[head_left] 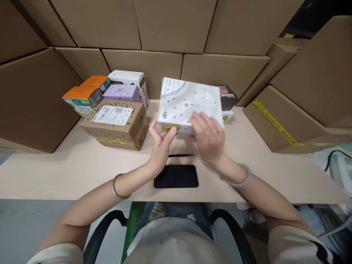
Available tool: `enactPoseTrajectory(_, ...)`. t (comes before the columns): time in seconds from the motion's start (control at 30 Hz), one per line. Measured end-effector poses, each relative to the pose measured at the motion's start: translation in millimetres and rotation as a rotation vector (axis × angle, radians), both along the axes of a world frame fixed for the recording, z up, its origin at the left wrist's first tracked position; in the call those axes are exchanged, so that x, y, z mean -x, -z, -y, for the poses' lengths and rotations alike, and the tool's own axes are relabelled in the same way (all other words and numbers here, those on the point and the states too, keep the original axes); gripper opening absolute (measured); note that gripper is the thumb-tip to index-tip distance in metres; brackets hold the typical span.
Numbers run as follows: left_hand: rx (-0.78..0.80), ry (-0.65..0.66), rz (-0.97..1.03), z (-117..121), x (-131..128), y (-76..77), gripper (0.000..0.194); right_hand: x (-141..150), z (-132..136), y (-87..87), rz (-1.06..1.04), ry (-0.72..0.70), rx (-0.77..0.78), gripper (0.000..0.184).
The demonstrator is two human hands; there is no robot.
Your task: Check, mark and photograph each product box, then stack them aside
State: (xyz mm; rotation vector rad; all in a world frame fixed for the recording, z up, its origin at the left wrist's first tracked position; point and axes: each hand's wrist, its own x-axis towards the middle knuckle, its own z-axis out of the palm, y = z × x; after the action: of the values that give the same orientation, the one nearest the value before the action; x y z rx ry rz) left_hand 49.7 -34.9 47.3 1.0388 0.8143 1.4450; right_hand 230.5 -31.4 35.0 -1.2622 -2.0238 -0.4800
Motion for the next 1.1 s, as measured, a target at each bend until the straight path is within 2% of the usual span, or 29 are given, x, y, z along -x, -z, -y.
enactPoseTrajectory(0.07, -0.048, 0.058, -0.080, -4, 7, 4.2, 0.074, -31, -13, -11.4, 0.012, 0.092, -0.086, 0.051)
enactPoseTrajectory(0.13, -0.058, 0.064, -0.158, -10, 16, 11.2, 0.071, -62, -28, -24.5, 0.010, 0.172, -0.092, 0.050)
enactPoseTrajectory(0.23, -0.076, 0.046, -0.241, -19, 28, 24.6, 0.064, -99, -52, -39.9, 0.030, 0.189, -0.144, 0.062)
enactPoseTrajectory(0.3, -0.060, 0.042, -0.270, -23, 33, 33.6, 0.058, -117, -67, -44.3, 0.042, 0.191, -0.111, 0.065)
enactPoseTrajectory(0.5, 0.008, 0.051, -0.300, -26, 37, 52.2, 0.050, -151, -101, -40.8, 0.046, 0.189, -0.022, 0.071)
enactPoseTrajectory(0.7, -0.036, 0.106, -0.309, -27, 40, 60.1, 0.047, -166, -116, -42.4, 0.066, 0.134, -0.006, 0.065)
enactPoseTrajectory(0.77, -0.058, 0.113, -0.305, -26, 41, 61.1, 0.045, -161, -114, -44.5, 0.076, 0.126, -0.025, 0.070)
enactPoseTrajectory(0.83, -0.058, 0.115, -0.308, -25, 40, 61.9, 0.043, -144, -107, -45.3, 0.090, 0.110, -0.077, 0.079)
enactPoseTrajectory(0.87, -0.047, 0.116, -0.315, -25, 39, 62.4, 0.041, -130, -104, -44.7, 0.092, 0.089, -0.125, 0.082)
enactPoseTrajectory(0.93, -0.012, 0.118, -0.340, -24, 37, 64.1, 0.038, -91, -96, -41.5, 0.096, 0.019, -0.161, 0.074)
enactPoseTrajectory(1.03, 0.032, 0.136, -0.414, -24, 34, 67.9, 0.031, -16, -89, -33.7, 0.065, -0.280, 0.012, 0.061)
enactPoseTrajectory(1.1, 0.035, 0.149, -0.461, -25, 33, 70.6, 0.027, 37, -87, -28.6, 0.023, -0.423, 0.207, 0.070)
